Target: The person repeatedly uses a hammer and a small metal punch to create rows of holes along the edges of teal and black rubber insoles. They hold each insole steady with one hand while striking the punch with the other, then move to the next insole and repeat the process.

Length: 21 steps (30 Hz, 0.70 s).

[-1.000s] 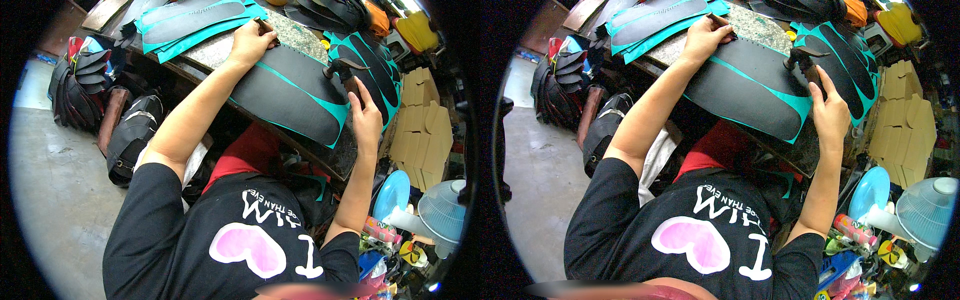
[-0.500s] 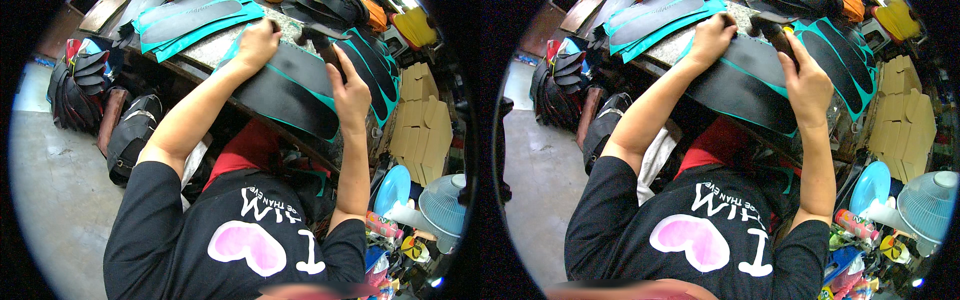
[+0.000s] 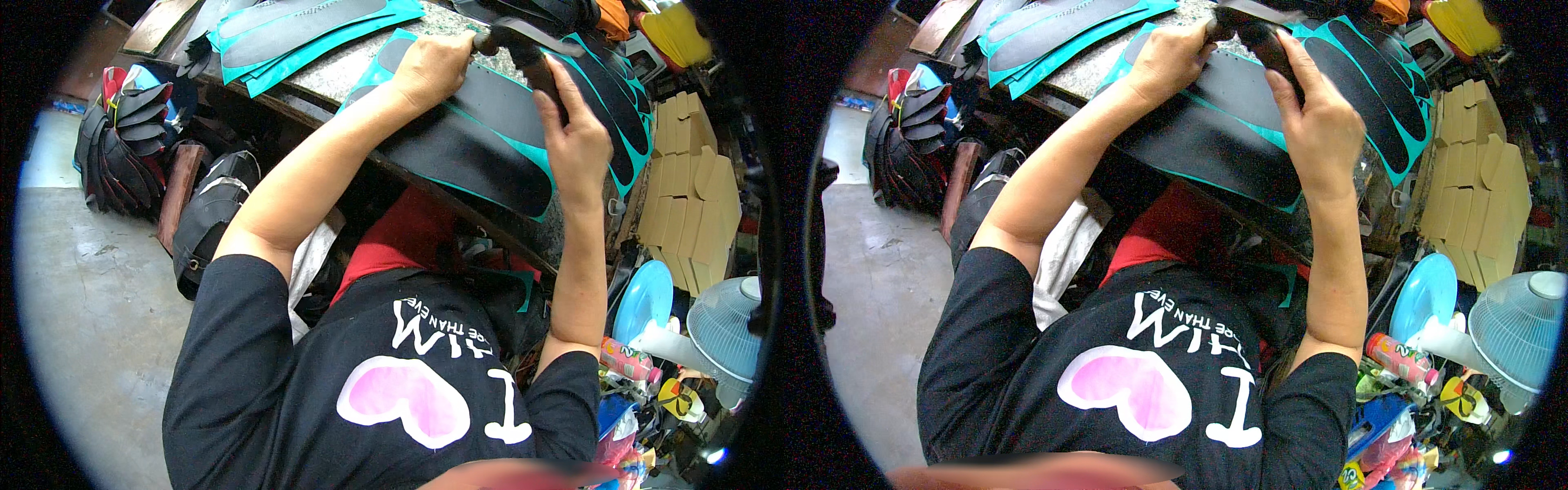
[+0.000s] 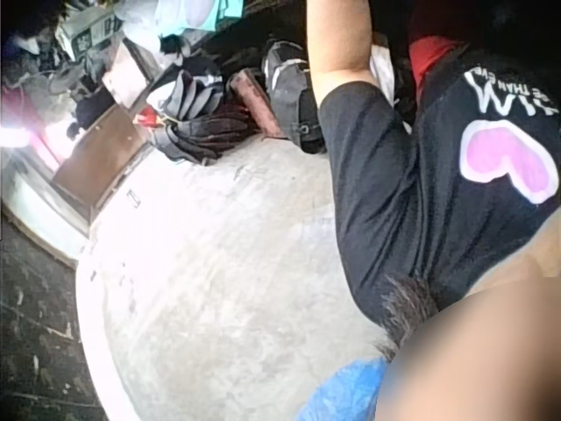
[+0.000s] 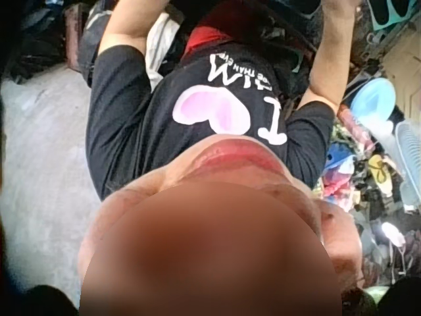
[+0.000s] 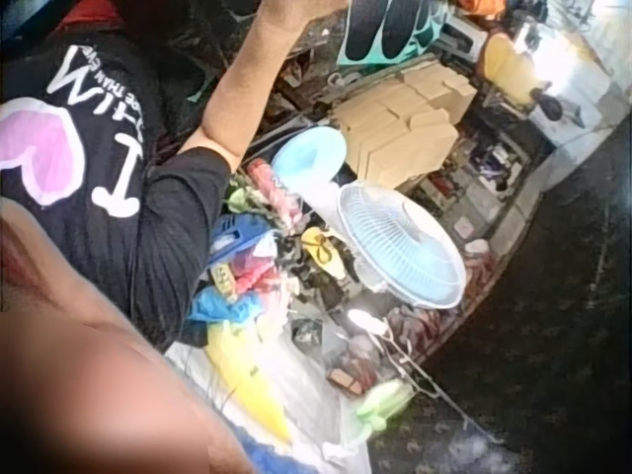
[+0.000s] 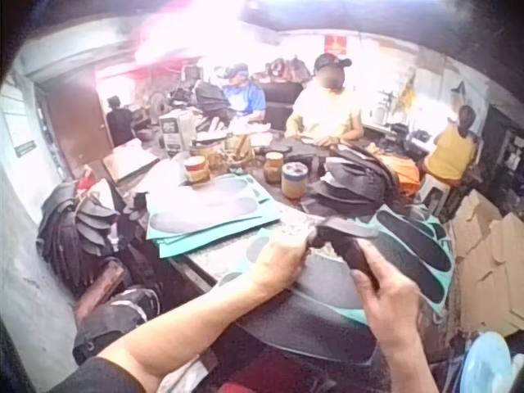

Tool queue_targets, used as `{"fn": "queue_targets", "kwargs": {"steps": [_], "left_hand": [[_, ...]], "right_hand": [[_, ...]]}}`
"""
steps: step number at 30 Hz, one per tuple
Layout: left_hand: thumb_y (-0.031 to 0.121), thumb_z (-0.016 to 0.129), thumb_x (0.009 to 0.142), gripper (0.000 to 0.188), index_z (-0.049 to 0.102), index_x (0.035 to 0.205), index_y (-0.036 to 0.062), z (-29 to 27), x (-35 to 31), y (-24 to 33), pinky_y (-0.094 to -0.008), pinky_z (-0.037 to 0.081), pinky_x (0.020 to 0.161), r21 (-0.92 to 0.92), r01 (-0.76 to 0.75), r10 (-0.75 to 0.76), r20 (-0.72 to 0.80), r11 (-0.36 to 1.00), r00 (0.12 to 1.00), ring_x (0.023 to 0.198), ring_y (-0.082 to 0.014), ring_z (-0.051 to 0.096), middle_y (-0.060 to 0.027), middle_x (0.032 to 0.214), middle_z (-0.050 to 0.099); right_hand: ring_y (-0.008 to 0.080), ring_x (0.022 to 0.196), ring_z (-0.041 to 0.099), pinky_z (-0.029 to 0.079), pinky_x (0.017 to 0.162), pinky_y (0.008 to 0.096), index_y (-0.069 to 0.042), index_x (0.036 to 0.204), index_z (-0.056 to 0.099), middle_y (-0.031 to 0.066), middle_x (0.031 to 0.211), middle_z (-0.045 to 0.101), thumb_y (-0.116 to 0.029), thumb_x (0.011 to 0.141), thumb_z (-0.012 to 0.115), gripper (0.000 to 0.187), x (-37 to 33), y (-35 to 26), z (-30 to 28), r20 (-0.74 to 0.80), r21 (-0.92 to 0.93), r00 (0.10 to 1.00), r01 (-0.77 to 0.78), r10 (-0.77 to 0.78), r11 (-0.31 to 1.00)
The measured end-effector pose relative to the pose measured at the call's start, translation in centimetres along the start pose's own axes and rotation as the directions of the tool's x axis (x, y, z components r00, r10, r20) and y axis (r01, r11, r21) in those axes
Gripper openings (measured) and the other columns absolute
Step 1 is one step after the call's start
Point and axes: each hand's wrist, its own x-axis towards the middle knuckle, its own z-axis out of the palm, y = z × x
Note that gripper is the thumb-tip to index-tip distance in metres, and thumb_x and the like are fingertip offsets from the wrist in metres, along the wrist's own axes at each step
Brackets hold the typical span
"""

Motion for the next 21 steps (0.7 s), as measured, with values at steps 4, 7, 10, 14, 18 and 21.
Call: {"fn": "queue_targets", "kwargs": {"steps": [4,7,10,14,18,21], "left_hand": [[0.012,0.068,0.087,0.013,0.065,0.093,0.0018,0.6,-0.2,-0.9,-0.0335,0.057,0.065,-0.628,0.43,-0.543,0.015,0.648,0.84,0.068,-0.0223,0.072,-0.0151,0.077,0.071],[0.013,0.071,0.087,0.012,0.068,0.093,0.0025,0.7,-0.1,-1.6,-0.0271,0.056,0.066,-0.621,0.5,-0.563,0.112,0.603,0.819,0.068,-0.0108,0.07,-0.0071,0.078,0.073],[0.016,0.072,0.086,0.015,0.068,0.094,0.0036,0.2,0.0,-1.2,-0.0319,0.057,0.07,-0.473,0.433,-0.453,0.077,0.768,0.888,0.072,-0.0202,0.072,-0.011,0.082,0.073],[0.015,0.068,0.086,0.017,0.061,0.097,0.0044,-0.2,0.4,0.3,-0.0458,0.054,0.072,-0.135,0.054,-0.063,-0.065,0.989,0.996,0.079,-0.0384,0.068,-0.019,0.08,0.068],[0.011,0.066,0.087,0.014,0.061,0.096,0.0015,0.8,0.2,0.7,-0.041,0.056,0.067,-0.104,0.151,-0.165,-0.135,0.983,0.977,0.074,-0.0341,0.07,-0.0191,0.077,0.069],[0.011,0.07,0.088,0.013,0.066,0.095,0.0,1.3,0.2,-0.4,-0.0276,0.057,0.066,-0.787,0.434,-0.574,0.128,0.438,0.809,0.073,-0.0138,0.072,-0.0116,0.083,0.073]], "right_hand": [[0.03,0.089,0.072,0.055,0.074,0.0371,-0.028,0.13,0.064,0.0117,0.108,0.072,-0.036,0.092,0.067,0.039,-0.7,2.3,0.1,-0.125,0.024,0.992,-0.013,0.016,1.0],[0.0156,0.088,0.069,0.054,0.075,0.0285,-0.023,0.13,0.065,0.0069,0.114,0.071,-0.028,0.093,0.069,0.038,-0.4,2.4,-1.9,-0.162,0.163,0.986,-0.004,0.03,0.987],[0.0055,0.073,0.059,0.05,0.063,0.0204,-0.019,0.133,0.063,0.0027,0.103,0.071,-0.02,0.095,0.067,0.039,0.2,1.1,-3.4,-0.262,0.273,0.964,0.115,-0.041,0.955],[0.0175,0.094,0.067,0.052,0.08,0.0294,-0.018,0.134,0.061,0.0088,0.113,0.07,-0.019,0.093,0.068,0.042,0.2,0.4,-1.6,-0.285,0.342,0.951,0.215,-0.117,0.915],[0.0287,0.091,0.072,0.054,0.079,0.0352,-0.025,0.132,0.063,0.0123,0.114,0.07,-0.033,0.092,0.068,0.041,-0.8,2.1,0.4,-0.076,0.034,0.993,-0.087,0.09,0.996],[0.0263,0.093,0.072,0.053,0.081,0.0333,-0.024,0.13,0.064,0.0123,0.114,0.07,-0.034,0.092,0.069,0.04,-0.7,2.8,-0.9,-0.097,0.167,0.991,-0.076,0.093,0.983]]}}
